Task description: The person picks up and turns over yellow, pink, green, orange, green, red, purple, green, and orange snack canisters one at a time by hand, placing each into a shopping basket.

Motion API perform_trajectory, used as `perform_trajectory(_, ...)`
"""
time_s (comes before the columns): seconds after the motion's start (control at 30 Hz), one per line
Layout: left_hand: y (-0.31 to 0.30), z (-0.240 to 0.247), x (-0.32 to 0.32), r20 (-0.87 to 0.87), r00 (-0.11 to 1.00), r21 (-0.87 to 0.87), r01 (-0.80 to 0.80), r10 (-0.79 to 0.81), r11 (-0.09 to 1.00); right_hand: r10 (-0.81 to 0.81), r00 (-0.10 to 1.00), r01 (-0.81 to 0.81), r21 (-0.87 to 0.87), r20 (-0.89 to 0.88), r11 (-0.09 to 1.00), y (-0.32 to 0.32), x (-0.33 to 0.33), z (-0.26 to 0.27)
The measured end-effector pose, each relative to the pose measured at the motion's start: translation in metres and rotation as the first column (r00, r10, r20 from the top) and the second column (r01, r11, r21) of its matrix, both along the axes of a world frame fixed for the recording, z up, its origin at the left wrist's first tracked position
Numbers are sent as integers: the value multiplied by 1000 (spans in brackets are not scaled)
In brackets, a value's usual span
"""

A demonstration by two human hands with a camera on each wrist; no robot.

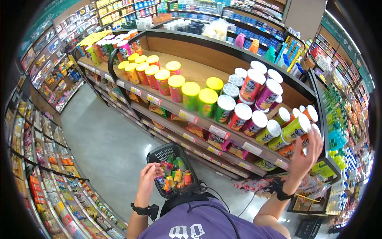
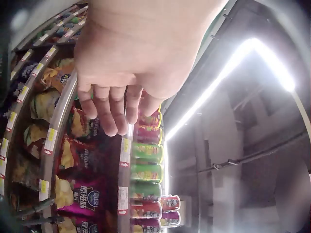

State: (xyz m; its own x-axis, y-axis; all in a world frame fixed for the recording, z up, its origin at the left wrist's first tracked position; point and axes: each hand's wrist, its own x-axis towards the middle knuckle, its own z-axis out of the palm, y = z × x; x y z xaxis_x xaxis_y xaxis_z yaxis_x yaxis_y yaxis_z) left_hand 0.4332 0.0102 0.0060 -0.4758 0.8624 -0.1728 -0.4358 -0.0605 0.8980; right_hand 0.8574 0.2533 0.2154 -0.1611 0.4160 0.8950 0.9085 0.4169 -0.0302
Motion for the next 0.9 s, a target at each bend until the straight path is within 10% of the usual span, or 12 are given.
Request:
perform_trajectory(0.2,-22,1,6,8,997,28,-71,71,997,-361,925,379,-205,120,903,33,13,-9)
perform_trajectory(0.33,-38,-7,2,-35,993,39,-108,109,993,-343,935,355,-221,91,908,37,7,-23)
perform_trajectory(0.9,-69,-11,-1,154,969,184,-218,191,959,113,977,-166,-307,-183,937,18,-36,-6)
